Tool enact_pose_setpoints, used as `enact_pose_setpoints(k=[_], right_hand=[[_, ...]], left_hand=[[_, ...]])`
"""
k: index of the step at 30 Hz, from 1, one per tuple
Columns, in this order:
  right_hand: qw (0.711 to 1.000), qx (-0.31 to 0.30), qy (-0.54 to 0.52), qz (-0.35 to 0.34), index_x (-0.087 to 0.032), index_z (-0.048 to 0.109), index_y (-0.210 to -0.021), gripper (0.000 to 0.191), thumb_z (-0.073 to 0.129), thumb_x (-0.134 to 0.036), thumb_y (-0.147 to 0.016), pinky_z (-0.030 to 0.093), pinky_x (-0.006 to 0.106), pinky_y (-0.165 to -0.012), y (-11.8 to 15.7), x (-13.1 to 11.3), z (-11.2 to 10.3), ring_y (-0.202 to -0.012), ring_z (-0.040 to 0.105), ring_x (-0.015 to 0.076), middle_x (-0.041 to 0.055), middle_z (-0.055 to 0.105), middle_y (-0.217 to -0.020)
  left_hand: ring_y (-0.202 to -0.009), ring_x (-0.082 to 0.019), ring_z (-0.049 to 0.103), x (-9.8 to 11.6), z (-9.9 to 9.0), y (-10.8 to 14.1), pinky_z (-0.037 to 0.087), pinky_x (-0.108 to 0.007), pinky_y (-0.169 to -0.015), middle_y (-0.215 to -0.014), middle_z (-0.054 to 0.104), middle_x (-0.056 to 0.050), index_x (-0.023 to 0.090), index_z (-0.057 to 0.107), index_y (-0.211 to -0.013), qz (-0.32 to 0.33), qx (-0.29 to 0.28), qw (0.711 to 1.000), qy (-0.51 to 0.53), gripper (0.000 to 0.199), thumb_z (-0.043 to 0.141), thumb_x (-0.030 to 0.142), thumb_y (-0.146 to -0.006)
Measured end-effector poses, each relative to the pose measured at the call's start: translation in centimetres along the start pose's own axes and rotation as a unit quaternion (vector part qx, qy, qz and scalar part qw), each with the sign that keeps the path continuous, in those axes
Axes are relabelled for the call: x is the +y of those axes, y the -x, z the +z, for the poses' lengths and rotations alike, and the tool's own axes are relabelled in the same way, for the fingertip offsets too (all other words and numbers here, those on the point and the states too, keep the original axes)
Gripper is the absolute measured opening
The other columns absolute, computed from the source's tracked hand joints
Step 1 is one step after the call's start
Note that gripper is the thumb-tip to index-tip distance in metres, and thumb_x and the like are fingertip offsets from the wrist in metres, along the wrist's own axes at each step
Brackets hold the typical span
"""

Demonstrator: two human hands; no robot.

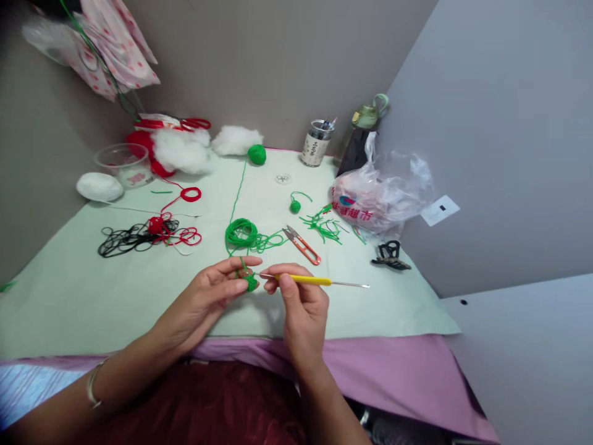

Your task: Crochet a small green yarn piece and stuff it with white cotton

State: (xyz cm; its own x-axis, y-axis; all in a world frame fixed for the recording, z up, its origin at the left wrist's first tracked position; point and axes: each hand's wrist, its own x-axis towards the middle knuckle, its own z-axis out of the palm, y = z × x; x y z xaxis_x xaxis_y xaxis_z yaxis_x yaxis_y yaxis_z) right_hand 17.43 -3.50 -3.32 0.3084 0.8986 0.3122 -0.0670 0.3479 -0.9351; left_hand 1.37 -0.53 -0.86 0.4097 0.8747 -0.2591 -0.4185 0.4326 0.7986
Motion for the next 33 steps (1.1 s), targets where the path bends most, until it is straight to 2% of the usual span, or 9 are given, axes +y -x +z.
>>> enact_pose_setpoints(k=[3, 5, 10, 33], right_hand=[[0.999, 0.038, -0.001, -0.026, -0.022, 0.077, -0.096, 0.020, 0.060, -0.031, -0.104, 0.056, 0.030, -0.071, 0.03, -0.31, -0.08, -0.074, 0.066, 0.0141, 0.0034, 0.075, -0.091], [0.999, 0.038, 0.006, -0.038, -0.023, 0.076, -0.097, 0.020, 0.059, -0.030, -0.104, 0.055, 0.030, -0.071, 0.12, -0.54, -0.14, -0.074, 0.066, 0.0143, 0.0034, 0.075, -0.090], [0.999, 0.003, 0.002, -0.038, -0.022, 0.076, -0.097, 0.019, 0.059, -0.028, -0.104, 0.056, 0.031, -0.071, 0.28, -0.63, -0.14, -0.075, 0.067, 0.0149, 0.0038, 0.074, -0.090], [1.000, -0.014, -0.015, -0.021, -0.024, 0.078, -0.097, 0.020, 0.060, -0.027, -0.105, 0.054, 0.028, -0.074, 0.23, -0.40, -0.07, -0.077, 0.066, 0.0133, 0.0015, 0.074, -0.091]], left_hand=[[-0.080, -0.014, 0.056, 0.08, -0.23, 0.00, 0.038, -0.027, -0.075, -0.089, 0.067, -0.001, 0.022, 0.081, -0.115, -0.012, 0.007, 1.000, -0.007, 0.037, 0.086, 0.027, -0.079], [-0.078, -0.014, 0.054, 0.12, -0.28, 0.00, 0.036, -0.027, -0.073, -0.088, 0.066, -0.001, 0.022, 0.081, -0.114, -0.013, 0.005, 1.000, -0.007, 0.036, 0.085, 0.028, -0.079], [-0.076, -0.013, 0.051, 0.11, -0.24, -0.02, 0.034, -0.027, -0.071, -0.089, 0.064, -0.001, 0.022, 0.081, -0.112, -0.008, -0.003, 1.000, -0.013, 0.032, 0.084, 0.028, -0.080], [-0.077, -0.012, 0.046, -0.05, -0.43, -0.13, 0.032, -0.026, -0.070, -0.087, 0.059, 0.000, 0.023, 0.080, -0.112, -0.019, -0.023, 0.999, -0.025, 0.031, 0.083, 0.029, -0.082]])
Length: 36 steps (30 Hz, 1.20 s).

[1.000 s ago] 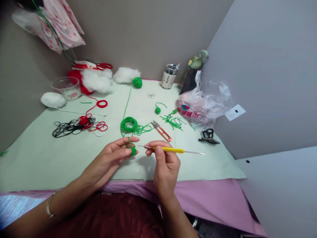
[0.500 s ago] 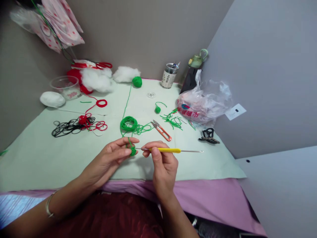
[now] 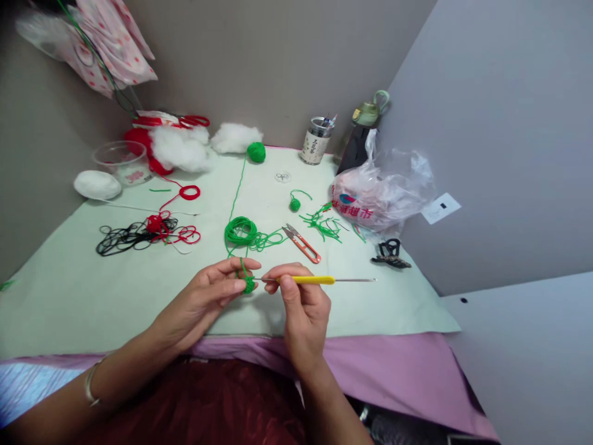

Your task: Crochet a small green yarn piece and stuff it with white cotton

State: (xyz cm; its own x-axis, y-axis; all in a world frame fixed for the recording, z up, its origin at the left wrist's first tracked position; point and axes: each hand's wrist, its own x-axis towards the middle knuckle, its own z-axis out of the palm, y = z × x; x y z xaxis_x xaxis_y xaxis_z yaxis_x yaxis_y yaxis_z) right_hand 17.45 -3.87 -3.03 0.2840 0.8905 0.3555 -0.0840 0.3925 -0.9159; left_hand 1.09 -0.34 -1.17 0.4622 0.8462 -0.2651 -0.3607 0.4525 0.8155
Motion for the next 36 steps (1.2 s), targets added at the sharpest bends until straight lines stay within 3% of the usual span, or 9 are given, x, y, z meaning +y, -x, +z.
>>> enact_pose_setpoints(k=[10, 15, 19, 23, 28, 36], right_hand=[[0.992, -0.010, -0.115, 0.059, -0.022, 0.078, -0.091, 0.019, 0.065, -0.031, -0.101, 0.054, 0.024, -0.070, -0.3, -0.1, 0.6, -0.071, 0.064, 0.0106, -0.0002, 0.071, -0.082], [0.993, -0.033, -0.096, 0.052, -0.025, 0.080, -0.096, 0.017, 0.065, -0.030, -0.102, 0.054, 0.025, -0.072, 0.2, 0.5, 0.7, -0.076, 0.065, 0.0115, 0.0017, 0.075, -0.093], [0.996, -0.023, -0.076, 0.047, -0.026, 0.079, -0.097, 0.017, 0.064, -0.030, -0.103, 0.053, 0.025, -0.073, 0.2, 0.7, 0.7, -0.075, 0.065, 0.0111, 0.0014, 0.076, -0.094], [0.990, 0.006, -0.122, 0.072, -0.025, 0.079, -0.091, 0.017, 0.068, -0.035, -0.100, 0.054, 0.024, -0.071, -0.2, 0.2, 0.9, -0.069, 0.064, 0.0099, 0.0007, 0.076, -0.089], [0.983, -0.004, -0.151, 0.106, -0.022, 0.075, -0.089, 0.021, 0.066, -0.036, -0.101, 0.054, 0.024, -0.068, -0.7, -0.1, 0.7, -0.066, 0.064, 0.0103, 0.0018, 0.076, -0.085], [1.000, -0.018, -0.007, 0.009, -0.024, 0.074, -0.099, 0.024, 0.052, -0.027, -0.108, 0.057, 0.029, -0.074, -0.1, -0.6, -0.1, -0.076, 0.069, 0.0131, 0.0012, 0.076, -0.093]], left_hand=[[-0.085, -0.014, 0.055, 0.3, 0.3, 0.3, 0.040, -0.028, -0.083, -0.087, 0.065, 0.000, 0.023, 0.070, -0.135, -0.004, 0.006, 1.000, 0.012, 0.058, 0.086, 0.027, -0.079], [-0.088, -0.015, 0.062, 0.2, 0.5, 0.2, 0.043, -0.030, -0.093, -0.084, 0.068, 0.001, 0.021, 0.059, -0.149, 0.011, -0.010, 0.999, 0.030, 0.075, 0.088, 0.024, -0.079], [-0.089, -0.014, 0.062, 0.2, 0.4, 0.1, 0.043, -0.029, -0.093, -0.087, 0.069, 0.002, 0.022, 0.061, -0.147, 0.014, -0.008, 0.999, 0.029, 0.072, 0.088, 0.025, -0.080], [-0.087, -0.013, 0.057, 0.2, 0.3, 0.2, 0.041, -0.028, -0.089, -0.087, 0.064, 0.003, 0.024, 0.064, -0.144, 0.019, 0.013, 1.000, 0.011, 0.070, 0.090, 0.027, -0.078], [-0.088, -0.014, 0.055, 0.3, 0.4, 0.2, 0.041, -0.027, -0.087, -0.090, 0.063, 0.002, 0.023, 0.062, -0.146, 0.024, 0.018, 0.999, -0.016, 0.072, 0.088, 0.030, -0.079], [-0.078, -0.012, 0.052, 0.6, 0.3, 0.2, 0.042, -0.025, -0.078, -0.087, 0.062, 0.003, 0.023, 0.047, -0.157, 0.049, 0.016, 0.997, -0.056, 0.085, 0.087, 0.031, -0.082]])
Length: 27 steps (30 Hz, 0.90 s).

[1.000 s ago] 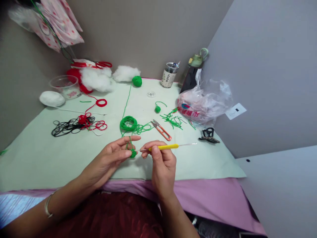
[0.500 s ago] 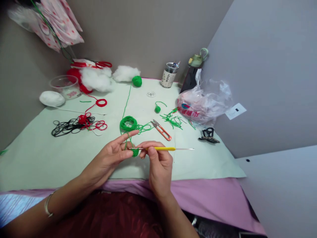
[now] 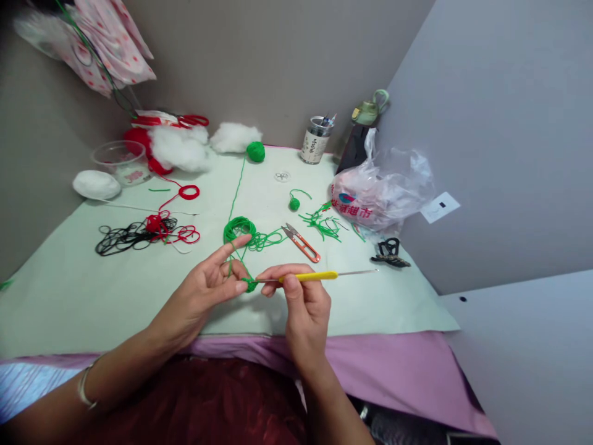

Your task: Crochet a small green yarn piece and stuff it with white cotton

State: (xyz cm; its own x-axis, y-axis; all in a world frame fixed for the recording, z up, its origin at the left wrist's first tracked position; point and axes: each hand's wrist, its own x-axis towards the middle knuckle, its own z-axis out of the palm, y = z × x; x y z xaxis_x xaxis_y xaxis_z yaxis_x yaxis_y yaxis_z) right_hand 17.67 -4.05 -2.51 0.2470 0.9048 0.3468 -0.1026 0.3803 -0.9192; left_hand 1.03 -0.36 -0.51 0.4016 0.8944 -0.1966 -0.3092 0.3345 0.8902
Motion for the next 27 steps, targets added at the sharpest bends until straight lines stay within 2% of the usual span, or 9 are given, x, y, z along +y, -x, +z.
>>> enact_pose_setpoints(k=[4, 7, 10, 11, 13, 15, 17, 22, 27], right_hand=[[0.983, -0.034, 0.150, -0.099, -0.027, 0.074, -0.108, 0.025, 0.051, -0.017, -0.106, 0.058, 0.031, -0.076, 0.5, -0.3, -0.3, -0.080, 0.070, 0.0143, 0.0016, 0.076, -0.097], [0.926, -0.065, 0.292, -0.229, -0.029, 0.072, -0.121, 0.030, 0.058, -0.012, -0.101, 0.060, 0.035, -0.077, 1.1, 0.3, -0.4, -0.091, 0.072, 0.0195, 0.0052, 0.077, -0.103], [0.869, -0.045, 0.380, -0.312, -0.034, 0.073, -0.129, 0.040, 0.067, -0.012, -0.096, 0.062, 0.037, -0.077, 1.5, 1.1, -0.3, -0.099, 0.073, 0.0231, 0.0075, 0.076, -0.111], [0.876, -0.038, 0.371, -0.306, -0.035, 0.073, -0.128, 0.039, 0.066, -0.012, -0.097, 0.062, 0.038, -0.077, 1.5, 1.1, -0.3, -0.099, 0.073, 0.0232, 0.0074, 0.076, -0.111], [0.929, -0.009, 0.283, -0.239, -0.032, 0.076, -0.119, 0.031, 0.060, -0.014, -0.100, 0.060, 0.037, -0.073, 1.2, 1.0, -0.1, -0.089, 0.072, 0.0212, 0.0062, 0.075, -0.101], [0.977, 0.033, 0.149, -0.147, -0.028, 0.077, -0.107, 0.025, 0.055, -0.016, -0.104, 0.057, 0.034, -0.067, 0.6, 0.5, 0.1, -0.075, 0.068, 0.0174, 0.0039, 0.073, -0.088], [0.995, 0.033, 0.054, -0.080, -0.026, 0.077, -0.100, 0.023, 0.055, -0.020, -0.105, 0.055, 0.032, -0.064, 0.1, 0.1, 0.3, -0.070, 0.065, 0.0151, 0.0026, 0.072, -0.087], [0.990, 0.006, 0.118, -0.073, -0.026, 0.079, -0.102, 0.021, 0.059, -0.020, -0.103, 0.057, 0.031, -0.067, 0.0, 0.0, 0.8, -0.073, 0.067, 0.0155, 0.0032, 0.076, -0.092], [0.936, -0.023, 0.278, -0.214, -0.032, 0.078, -0.119, 0.032, 0.065, -0.012, -0.097, 0.062, 0.036, -0.076, 1.0, 0.8, 0.6, -0.091, 0.073, 0.0208, 0.0063, 0.077, -0.103]], left_hand=[[-0.064, -0.008, 0.039, -0.1, 0.2, 0.3, 0.039, -0.025, -0.070, -0.089, 0.062, 0.005, 0.025, 0.046, -0.158, 0.035, 0.037, 0.995, -0.082, 0.085, 0.086, 0.026, -0.082], [-0.062, -0.008, 0.039, -0.2, 0.5, 0.4, 0.038, -0.026, -0.068, -0.086, 0.062, 0.005, 0.025, 0.049, -0.156, 0.043, 0.051, 0.995, -0.068, 0.088, 0.089, 0.023, -0.078], [-0.070, -0.010, 0.051, -0.2, 0.6, 0.2, 0.040, -0.025, -0.072, -0.083, 0.063, 0.004, 0.020, 0.054, -0.152, -0.025, 0.010, 0.998, 0.059, 0.084, 0.090, 0.027, -0.076], [-0.073, -0.011, 0.054, -0.2, 0.6, 0.1, 0.041, -0.025, -0.074, -0.083, 0.064, 0.003, 0.018, 0.056, -0.150, -0.057, -0.003, 0.994, 0.097, 0.081, 0.090, 0.028, -0.077], [-0.078, -0.012, 0.057, 0.0, 0.4, -0.1, 0.041, -0.025, -0.077, -0.085, 0.066, 0.001, 0.017, 0.061, -0.145, -0.093, -0.012, 0.987, 0.130, 0.074, 0.090, 0.028, -0.078], [-0.081, -0.011, 0.057, 0.3, 0.3, -0.2, 0.041, -0.024, -0.080, -0.085, 0.066, 0.002, 0.017, 0.064, -0.142, -0.082, -0.002, 0.988, 0.130, 0.068, 0.089, 0.025, -0.079], [-0.080, -0.011, 0.056, 0.4, 0.4, -0.2, 0.041, -0.023, -0.081, -0.084, 0.065, 0.003, 0.019, 0.067, -0.139, -0.052, 0.011, 0.992, 0.118, 0.065, 0.089, 0.023, -0.078], [-0.091, -0.015, 0.060, -0.1, 0.7, 0.0, 0.043, -0.027, -0.091, -0.090, 0.067, 0.001, 0.021, 0.068, -0.138, -0.008, 0.011, 0.998, 0.060, 0.063, 0.089, 0.027, -0.079], [-0.082, -0.013, 0.059, -0.8, 1.1, -0.1, 0.045, -0.026, -0.085, -0.086, 0.068, 0.002, 0.021, 0.068, -0.138, 0.013, 0.024, 0.996, 0.085, 0.066, 0.092, 0.027, -0.077]])
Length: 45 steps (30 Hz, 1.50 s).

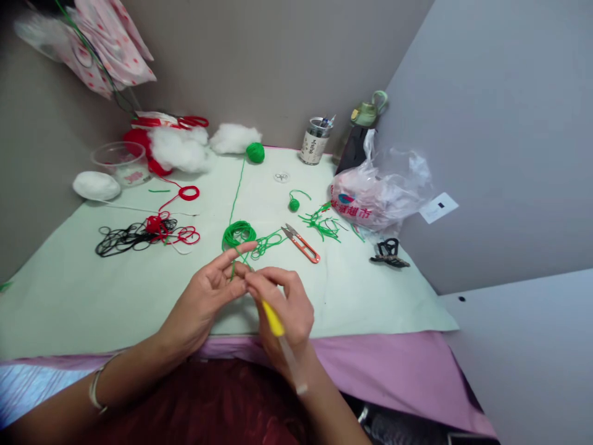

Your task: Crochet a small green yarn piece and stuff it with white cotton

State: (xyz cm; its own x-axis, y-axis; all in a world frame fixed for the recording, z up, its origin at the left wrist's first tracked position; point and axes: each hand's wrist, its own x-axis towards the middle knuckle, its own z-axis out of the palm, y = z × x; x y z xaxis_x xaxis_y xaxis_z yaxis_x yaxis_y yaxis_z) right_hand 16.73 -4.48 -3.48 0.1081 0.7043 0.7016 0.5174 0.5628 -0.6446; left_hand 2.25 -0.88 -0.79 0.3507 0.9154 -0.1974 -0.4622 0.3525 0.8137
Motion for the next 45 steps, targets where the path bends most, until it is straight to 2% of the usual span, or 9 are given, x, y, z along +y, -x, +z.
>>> enact_pose_setpoints(k=[3, 6, 11, 20, 27, 32, 39, 42, 45], right_hand=[[0.999, 0.000, 0.030, -0.030, -0.033, 0.078, -0.121, 0.035, 0.068, -0.012, -0.095, 0.061, 0.036, -0.077, 0.0, 0.2, -0.2, -0.093, 0.073, 0.0216, 0.0069, 0.078, -0.107], [0.989, 0.060, -0.103, 0.093, -0.029, 0.079, -0.107, 0.023, 0.060, -0.017, -0.101, 0.057, 0.032, -0.071, -0.6, 0.2, -0.4, -0.079, 0.069, 0.0171, 0.0034, 0.076, -0.091], [0.953, 0.027, -0.230, 0.195, -0.026, 0.079, -0.097, 0.017, 0.063, -0.026, -0.102, 0.055, 0.030, -0.070, -1.0, 0.2, -0.2, -0.077, 0.067, 0.0156, 0.0026, 0.075, -0.091], [0.919, 0.040, -0.304, 0.248, -0.022, 0.076, -0.093, 0.021, 0.061, -0.034, -0.103, 0.056, 0.030, -0.071, -1.3, 0.5, -0.3, -0.073, 0.066, 0.0144, 0.0035, 0.075, -0.088], [0.953, 0.014, -0.224, 0.201, -0.024, 0.075, -0.098, 0.021, 0.055, -0.028, -0.106, 0.057, 0.031, -0.073, -1.1, -0.1, -0.9, -0.076, 0.068, 0.0152, 0.0027, 0.076, -0.091], [0.995, -0.009, -0.086, 0.054, -0.027, 0.072, -0.110, 0.024, 0.053, -0.015, -0.104, 0.058, 0.034, -0.076, -0.7, -0.7, -1.0, -0.086, 0.072, 0.0187, 0.0036, 0.078, -0.097], [0.989, -0.019, 0.097, -0.110, -0.033, 0.067, -0.136, 0.045, 0.063, -0.011, -0.097, 0.062, 0.037, -0.079, 1.1, 0.6, 0.1, -0.099, 0.074, 0.0232, 0.0086, 0.078, -0.110], [0.992, -0.014, 0.088, -0.091, -0.035, 0.072, -0.131, 0.043, 0.065, -0.011, -0.096, 0.061, 0.039, -0.082, 1.1, 0.7, 0.1, -0.102, 0.073, 0.0240, 0.0080, 0.077, -0.114], [0.997, 0.033, -0.050, 0.038, -0.031, 0.076, -0.114, 0.030, 0.057, -0.011, -0.101, 0.058, 0.035, -0.075, 0.1, 0.0, -0.2, -0.088, 0.071, 0.0200, 0.0041, 0.077, -0.096]], left_hand=[[-0.056, -0.005, 0.043, 0.3, -0.2, -0.1, 0.047, -0.026, -0.085, -0.067, 0.057, 0.008, 0.019, 0.074, -0.131, -0.085, -0.025, 0.994, 0.064, 0.053, 0.089, 0.027, -0.080], [-0.047, -0.002, 0.021, 0.8, -0.5, -0.3, 0.049, -0.029, -0.091, -0.058, 0.040, 0.013, 0.019, 0.079, -0.124, -0.115, -0.042, 0.988, 0.096, 0.040, 0.084, 0.022, -0.084], [-0.083, -0.013, 0.061, 0.6, -0.5, -0.1, 0.047, -0.027, -0.088, -0.091, 0.071, -0.001, 0.023, 0.081, -0.119, -0.033, -0.032, 0.999, 0.022, 0.042, 0.088, 0.022, -0.078], [-0.091, -0.015, 0.059, 0.4, -0.9, 0.2, 0.045, -0.027, -0.088, -0.090, 0.066, 0.000, 0.029, 0.083, -0.116, 0.006, -0.021, 0.997, -0.068, 0.033, 0.086, 0.029, -0.083], [-0.085, -0.016, 0.055, 0.5, -1.1, 0.2, 0.043, -0.027, -0.081, -0.087, 0.061, -0.001, 0.026, 0.083, -0.117, 0.021, -0.002, 0.994, -0.112, 0.035, 0.084, 0.030, -0.082], [-0.066, -0.011, 0.041, 0.4, -0.9, 0.6, 0.037, -0.026, -0.067, -0.085, 0.060, 0.002, 0.027, 0.082, -0.117, 0.064, 0.040, 0.977, -0.201, 0.034, 0.082, 0.029, -0.084], [-0.062, -0.008, 0.041, 0.2, 0.0, 0.7, 0.036, -0.023, -0.061, -0.083, 0.062, 0.003, 0.026, 0.081, -0.116, 0.072, 0.068, 0.983, -0.156, 0.040, 0.088, 0.024, -0.077], [-0.058, -0.006, 0.040, 0.3, -0.6, 0.2, 0.043, -0.022, -0.071, -0.070, 0.055, 0.006, 0.024, 0.078, -0.124, -0.042, 0.007, 0.999, -0.010, 0.045, 0.087, 0.027, -0.080], [-0.050, -0.003, 0.022, 0.8, -1.2, -0.2, 0.046, -0.022, -0.075, -0.060, 0.044, 0.010, 0.020, 0.081, -0.120, -0.089, -0.021, 0.995, 0.045, 0.038, 0.085, 0.025, -0.083]])
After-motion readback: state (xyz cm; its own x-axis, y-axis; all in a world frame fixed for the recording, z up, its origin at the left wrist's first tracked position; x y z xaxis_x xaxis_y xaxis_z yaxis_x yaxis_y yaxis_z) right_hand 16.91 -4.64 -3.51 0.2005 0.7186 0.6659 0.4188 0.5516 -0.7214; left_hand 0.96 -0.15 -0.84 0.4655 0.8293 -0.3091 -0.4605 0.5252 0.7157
